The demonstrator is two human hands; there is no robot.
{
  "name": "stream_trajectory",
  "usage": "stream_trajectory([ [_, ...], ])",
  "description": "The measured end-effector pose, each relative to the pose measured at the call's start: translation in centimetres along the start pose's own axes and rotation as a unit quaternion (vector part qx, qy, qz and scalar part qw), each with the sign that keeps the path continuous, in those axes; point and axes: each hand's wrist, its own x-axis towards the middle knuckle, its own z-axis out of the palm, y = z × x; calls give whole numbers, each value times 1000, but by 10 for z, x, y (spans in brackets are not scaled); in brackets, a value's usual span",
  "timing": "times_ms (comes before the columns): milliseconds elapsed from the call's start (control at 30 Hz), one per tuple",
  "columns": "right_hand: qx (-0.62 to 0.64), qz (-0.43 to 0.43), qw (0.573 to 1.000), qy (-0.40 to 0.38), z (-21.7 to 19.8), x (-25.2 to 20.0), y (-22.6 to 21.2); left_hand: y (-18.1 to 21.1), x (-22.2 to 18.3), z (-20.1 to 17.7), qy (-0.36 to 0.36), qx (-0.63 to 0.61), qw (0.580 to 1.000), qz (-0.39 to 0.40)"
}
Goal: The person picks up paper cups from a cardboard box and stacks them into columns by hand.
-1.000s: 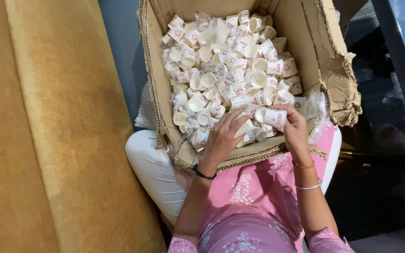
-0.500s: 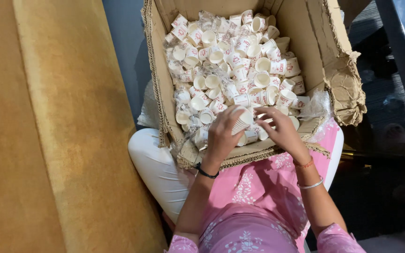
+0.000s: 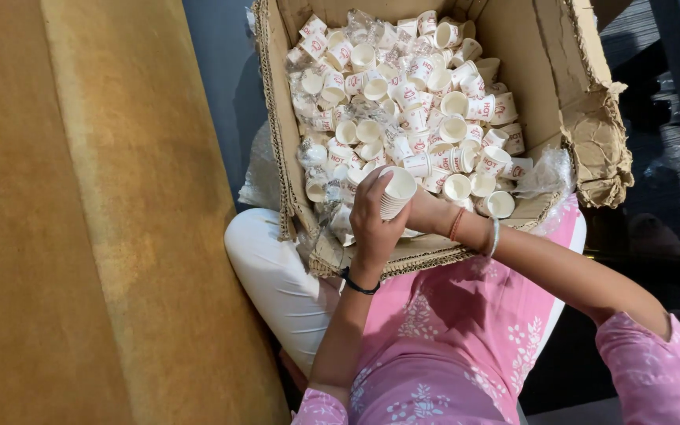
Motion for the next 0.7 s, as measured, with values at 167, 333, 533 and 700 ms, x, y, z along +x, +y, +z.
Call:
stream_trajectory([
  [167, 39, 135, 987, -76, -40, -5, -16, 0, 0, -2, 0, 9, 1000, -5],
  [333, 188, 335, 918, 94, -117, -59, -39, 3, 6, 1, 17, -49, 996, -68],
  [533, 334, 401, 777, 351, -117, -117, -43, -11, -6, 21, -300, 103, 948, 5],
  [700, 332, 367, 803, 331, -112, -110, -48, 4, 0, 16, -334, 71, 937, 72],
])
